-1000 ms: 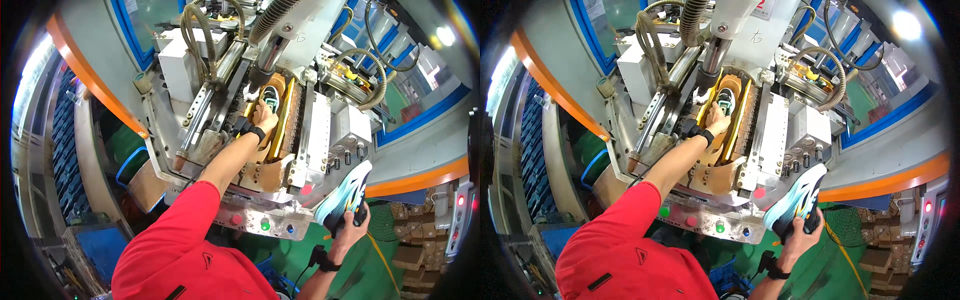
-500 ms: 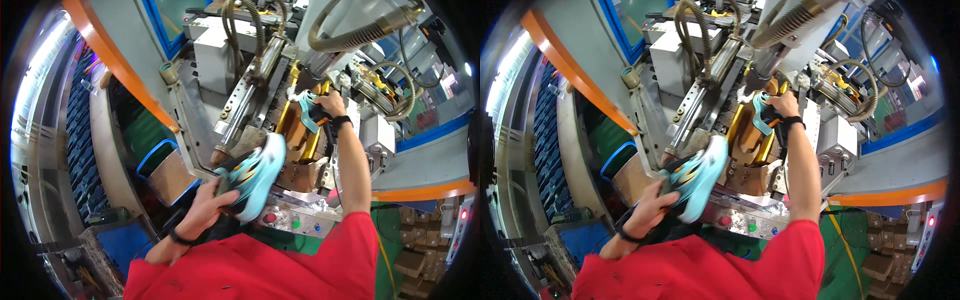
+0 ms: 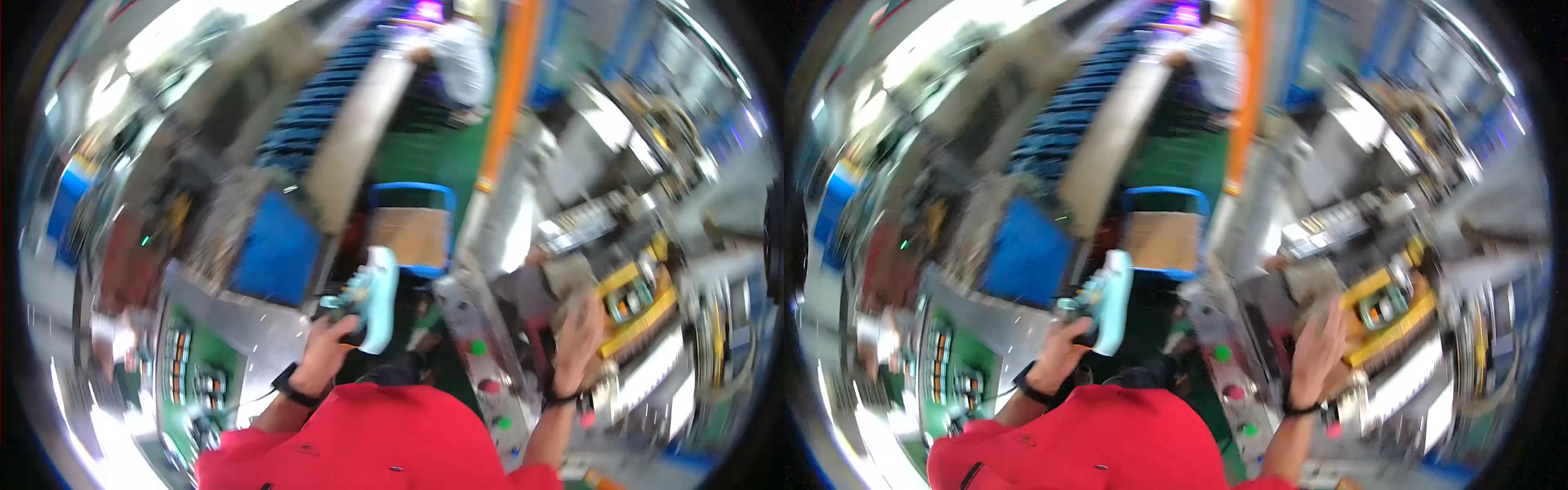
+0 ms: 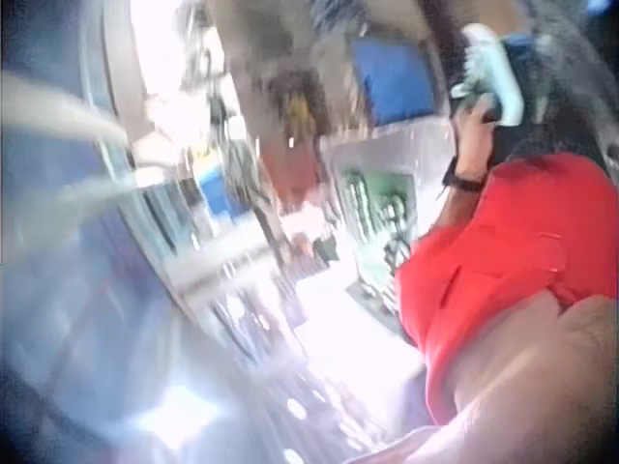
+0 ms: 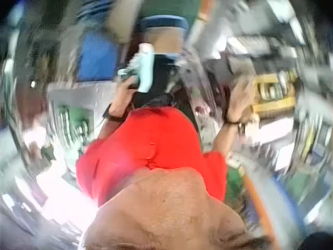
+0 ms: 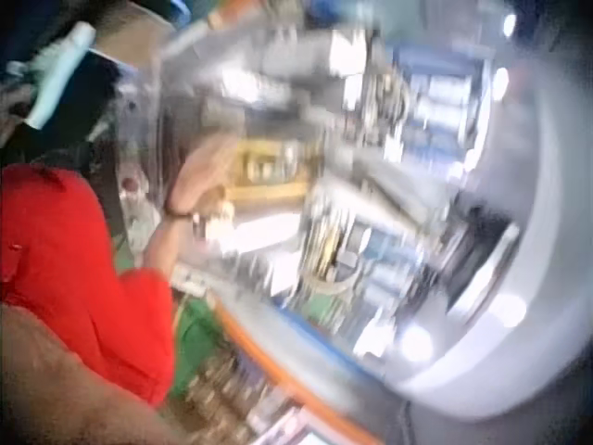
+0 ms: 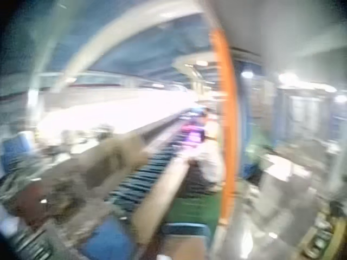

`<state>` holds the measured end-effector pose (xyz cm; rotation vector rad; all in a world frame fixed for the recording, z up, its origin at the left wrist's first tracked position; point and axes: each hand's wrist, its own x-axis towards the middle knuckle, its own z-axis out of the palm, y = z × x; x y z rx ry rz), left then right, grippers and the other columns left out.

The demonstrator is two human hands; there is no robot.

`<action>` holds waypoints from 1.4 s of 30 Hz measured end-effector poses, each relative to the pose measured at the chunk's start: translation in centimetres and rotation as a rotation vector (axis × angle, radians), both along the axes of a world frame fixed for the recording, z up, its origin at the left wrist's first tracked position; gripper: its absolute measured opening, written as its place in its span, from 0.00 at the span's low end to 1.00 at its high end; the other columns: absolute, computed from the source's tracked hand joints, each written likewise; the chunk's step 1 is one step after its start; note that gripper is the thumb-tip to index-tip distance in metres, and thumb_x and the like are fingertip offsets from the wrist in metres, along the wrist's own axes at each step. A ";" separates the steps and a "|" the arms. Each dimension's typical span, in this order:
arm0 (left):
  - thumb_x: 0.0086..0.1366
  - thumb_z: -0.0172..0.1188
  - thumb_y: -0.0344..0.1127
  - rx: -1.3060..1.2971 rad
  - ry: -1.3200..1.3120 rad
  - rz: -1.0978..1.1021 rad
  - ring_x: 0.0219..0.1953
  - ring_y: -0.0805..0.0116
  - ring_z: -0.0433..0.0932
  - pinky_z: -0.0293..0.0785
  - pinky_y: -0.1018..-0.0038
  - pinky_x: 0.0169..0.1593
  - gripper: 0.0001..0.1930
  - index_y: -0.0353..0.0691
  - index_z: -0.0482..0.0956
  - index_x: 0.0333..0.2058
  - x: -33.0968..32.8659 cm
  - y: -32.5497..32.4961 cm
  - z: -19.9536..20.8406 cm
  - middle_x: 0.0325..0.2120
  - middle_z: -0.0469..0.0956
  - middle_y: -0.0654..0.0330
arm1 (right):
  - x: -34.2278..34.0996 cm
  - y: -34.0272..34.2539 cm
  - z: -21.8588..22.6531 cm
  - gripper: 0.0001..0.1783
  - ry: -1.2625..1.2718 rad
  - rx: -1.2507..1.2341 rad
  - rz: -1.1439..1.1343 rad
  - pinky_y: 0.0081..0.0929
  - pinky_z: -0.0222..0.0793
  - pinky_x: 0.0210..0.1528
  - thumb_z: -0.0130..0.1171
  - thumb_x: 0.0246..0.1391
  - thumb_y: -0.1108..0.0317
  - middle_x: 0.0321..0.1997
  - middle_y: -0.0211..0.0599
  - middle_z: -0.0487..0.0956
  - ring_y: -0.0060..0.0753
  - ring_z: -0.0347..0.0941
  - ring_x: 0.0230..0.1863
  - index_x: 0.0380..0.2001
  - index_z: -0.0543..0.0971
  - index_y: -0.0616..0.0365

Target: Operating a specialized shoe-lasting machine to bond or shape footwear components.

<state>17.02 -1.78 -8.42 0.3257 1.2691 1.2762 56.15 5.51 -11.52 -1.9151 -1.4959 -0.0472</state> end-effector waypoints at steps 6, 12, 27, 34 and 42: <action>0.62 0.63 0.30 -0.157 -0.104 0.015 0.38 0.69 0.80 0.77 0.70 0.41 0.13 0.29 0.77 0.43 -1.1 -7.6 -5.2 0.36 0.79 0.59 | -7.8 -2.8 -16.1 0.06 -0.002 -0.163 0.336 0.43 0.67 0.44 0.52 0.53 0.76 0.35 0.50 0.74 0.54 0.71 0.39 0.34 0.75 0.63; 0.61 0.64 0.33 -0.205 -0.027 0.205 0.38 0.70 0.79 0.79 0.69 0.40 0.15 0.30 0.76 0.44 -5.3 -14.6 -3.9 0.36 0.79 0.59 | -6.7 -1.5 -24.0 0.10 0.053 -0.157 0.483 0.44 0.62 0.50 0.51 0.49 0.76 0.38 0.52 0.71 0.56 0.67 0.45 0.36 0.74 0.62; 0.51 0.68 0.33 -0.276 0.084 0.987 0.25 0.59 0.79 0.77 0.63 0.28 0.14 0.28 0.78 0.31 -40.0 -25.1 -19.3 0.26 0.79 0.53 | -51.9 9.6 18.5 0.10 -0.041 0.458 1.240 0.30 0.72 0.44 0.56 0.58 0.73 0.42 0.41 0.80 0.35 0.76 0.42 0.43 0.78 0.63; 0.50 0.67 0.32 -0.267 0.120 1.265 0.24 0.61 0.79 0.75 0.64 0.23 0.13 0.28 0.78 0.29 -62.3 -24.9 -24.5 0.25 0.79 0.53 | -86.8 8.8 31.6 0.28 -0.521 0.636 1.661 0.33 0.64 0.58 0.55 0.53 0.76 0.60 0.43 0.73 0.39 0.68 0.60 0.59 0.70 0.57; 0.55 0.58 0.31 -0.622 1.069 1.056 0.49 0.39 0.74 0.71 0.55 0.53 0.37 0.30 0.53 0.62 -79.3 -24.2 -34.4 0.52 0.68 0.38 | -118.3 7.6 30.3 0.38 -0.975 0.797 1.704 0.35 0.49 0.72 0.58 0.50 0.72 0.70 0.47 0.59 0.46 0.53 0.72 0.66 0.62 0.46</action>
